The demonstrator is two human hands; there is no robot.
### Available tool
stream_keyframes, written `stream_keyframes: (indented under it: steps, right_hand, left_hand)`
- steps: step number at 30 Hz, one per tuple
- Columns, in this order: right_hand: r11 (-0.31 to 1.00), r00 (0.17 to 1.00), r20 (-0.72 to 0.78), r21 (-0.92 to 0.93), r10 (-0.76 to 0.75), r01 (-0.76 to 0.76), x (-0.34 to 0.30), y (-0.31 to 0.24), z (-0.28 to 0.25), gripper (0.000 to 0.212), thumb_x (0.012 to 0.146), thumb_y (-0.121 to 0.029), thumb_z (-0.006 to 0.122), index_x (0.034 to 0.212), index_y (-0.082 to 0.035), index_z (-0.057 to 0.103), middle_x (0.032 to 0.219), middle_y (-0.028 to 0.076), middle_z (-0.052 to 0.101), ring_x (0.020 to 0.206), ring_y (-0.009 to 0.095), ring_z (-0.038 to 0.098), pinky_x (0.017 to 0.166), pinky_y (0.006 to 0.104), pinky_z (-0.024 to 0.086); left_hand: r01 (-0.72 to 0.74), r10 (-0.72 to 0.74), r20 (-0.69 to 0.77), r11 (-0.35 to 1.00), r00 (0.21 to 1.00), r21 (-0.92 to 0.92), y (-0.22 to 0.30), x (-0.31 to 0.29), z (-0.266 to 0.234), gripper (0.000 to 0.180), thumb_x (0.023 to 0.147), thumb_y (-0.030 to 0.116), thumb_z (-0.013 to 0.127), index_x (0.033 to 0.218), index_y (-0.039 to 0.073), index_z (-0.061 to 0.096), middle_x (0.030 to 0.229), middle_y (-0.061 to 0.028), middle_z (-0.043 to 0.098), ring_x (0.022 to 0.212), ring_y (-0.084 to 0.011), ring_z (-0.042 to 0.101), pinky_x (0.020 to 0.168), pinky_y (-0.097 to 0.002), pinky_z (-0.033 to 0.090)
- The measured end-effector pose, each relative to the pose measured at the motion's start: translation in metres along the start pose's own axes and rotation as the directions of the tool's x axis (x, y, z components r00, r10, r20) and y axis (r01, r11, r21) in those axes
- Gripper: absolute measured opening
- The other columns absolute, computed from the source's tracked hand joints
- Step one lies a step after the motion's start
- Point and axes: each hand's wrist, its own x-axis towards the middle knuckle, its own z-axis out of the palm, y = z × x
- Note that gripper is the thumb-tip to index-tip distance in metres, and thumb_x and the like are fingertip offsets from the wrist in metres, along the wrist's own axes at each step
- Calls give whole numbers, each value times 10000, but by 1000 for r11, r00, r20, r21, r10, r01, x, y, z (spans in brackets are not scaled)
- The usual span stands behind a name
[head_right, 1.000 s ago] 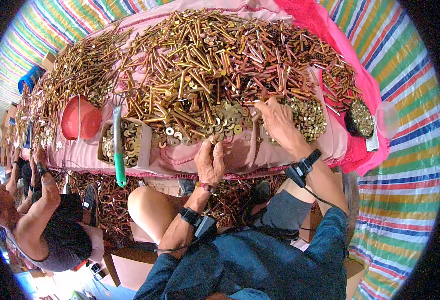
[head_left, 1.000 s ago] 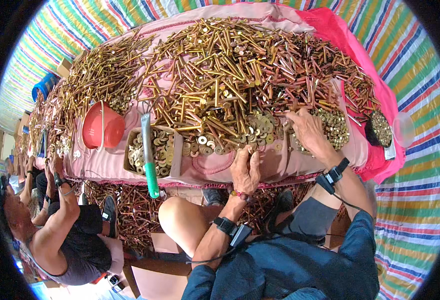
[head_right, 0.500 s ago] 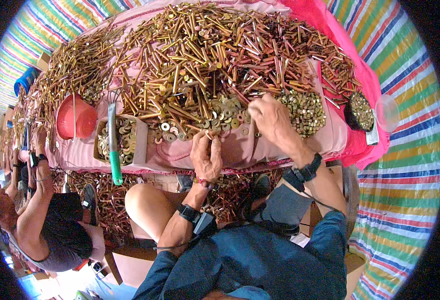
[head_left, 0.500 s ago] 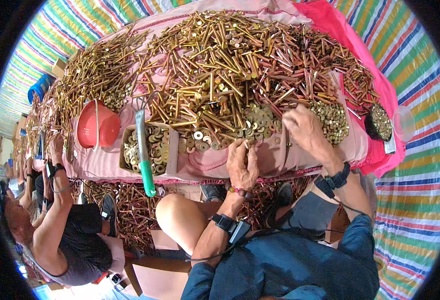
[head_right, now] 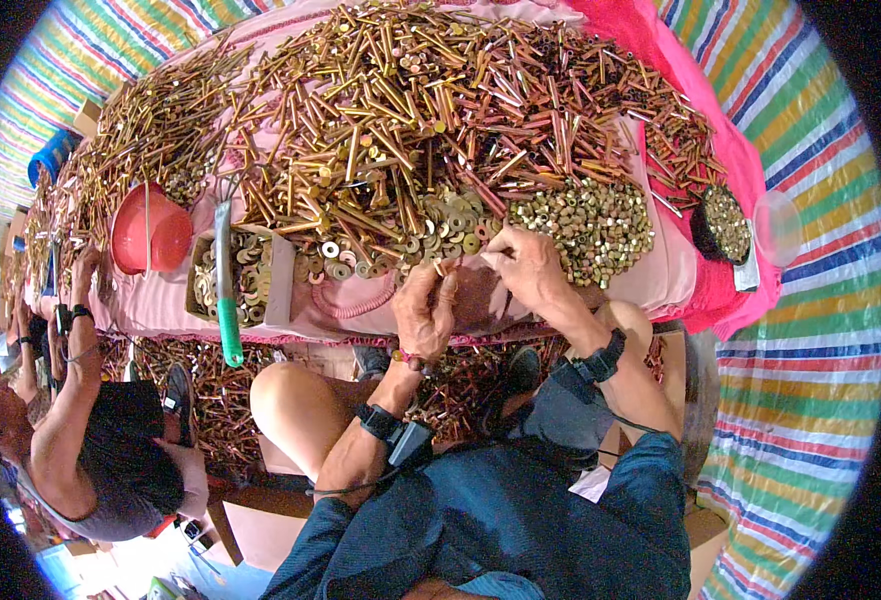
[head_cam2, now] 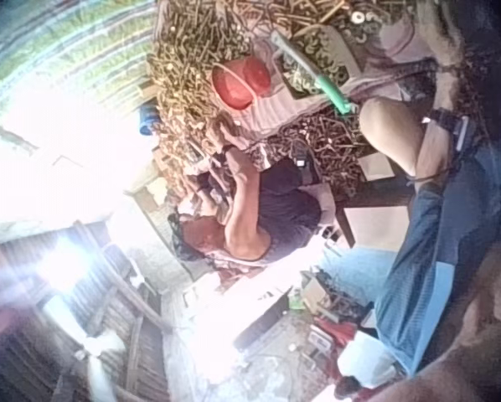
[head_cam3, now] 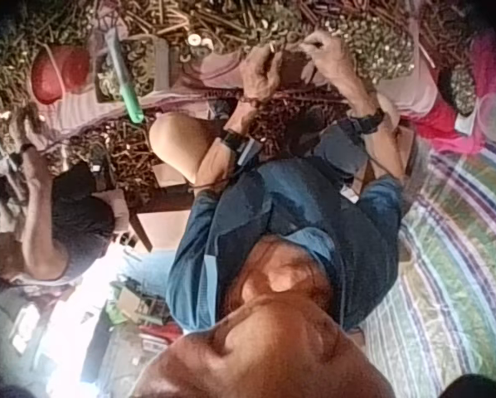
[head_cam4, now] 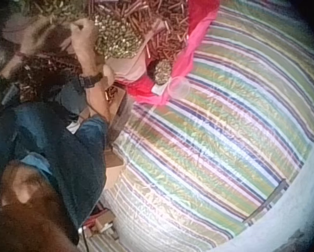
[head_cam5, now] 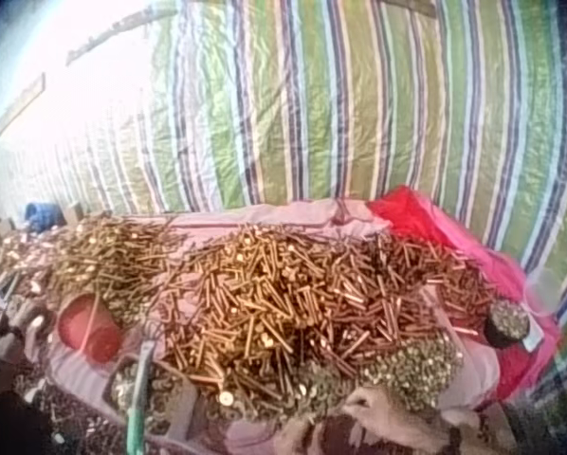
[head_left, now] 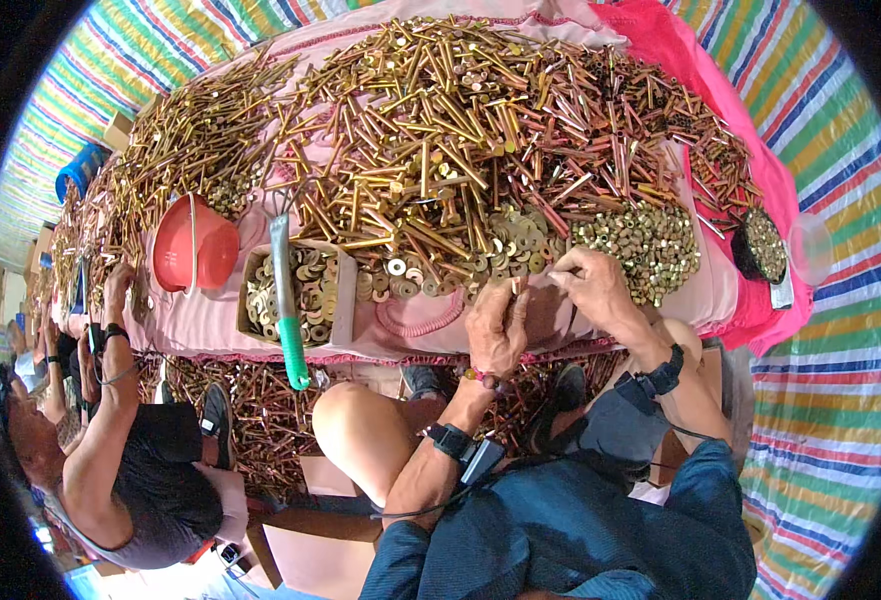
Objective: The person threads metal washers onto long metal rods, then organizes the rods into piles by hand.
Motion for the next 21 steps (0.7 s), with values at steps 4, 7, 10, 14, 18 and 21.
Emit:
stream_keyframes:
  steps: [4,7,10,14,18,21]
  right_hand:
    - [892,970,45,385,240,-238,3,-6,-11,150,895,-118,705,903,27,672,740,80,682,607,141,630,551,303,509]
    - [799,944,111,508,310,-322,9,-11,-24,208,948,-165,665,977,40,678,770,74,696,580,109,620,542,251,502]
    - [748,964,30,625,263,-223,16,-14,-27,258,949,-180,652,1081,39,688,794,99,702,646,144,658,576,276,510]
    - [971,983,-82,188,166,-149,1,6,-29,210,863,-147,711,1019,-8,715,881,141,684,785,244,674,666,367,509]
    - [983,998,24,-177,52,-47,-25,12,-14,220,841,-152,738,976,19,706,854,160,678,783,298,667,716,400,526]
    - [990,1000,25,-139,0,3,-25,16,-10,219,836,-164,729,972,7,708,842,177,662,773,331,649,732,409,517]
  left_hand:
    - [130,-129,53,991,990,-11,-3,-2,-1,177,927,76,652,1092,14,657,878,-157,641,779,-340,627,702,-402,503]
    - [97,-97,36,995,995,4,-3,-2,-1,179,931,78,647,1101,21,659,879,-153,643,774,-339,629,696,-409,504]
    - [109,-109,42,994,993,2,-4,-3,-1,176,932,82,650,1099,27,662,887,-157,648,779,-339,635,701,-402,508]
    - [72,-72,29,997,997,15,-8,-4,3,161,936,69,647,1089,26,675,850,-130,650,703,-253,632,645,-350,504]
    - [32,-33,13,999,999,37,-12,-4,2,152,934,50,649,1080,28,687,808,-93,646,599,-152,618,563,-286,487]
    - [11,-12,15,998,1000,61,-9,-4,0,157,935,53,647,1084,27,686,815,-93,646,627,-176,629,587,-304,497]
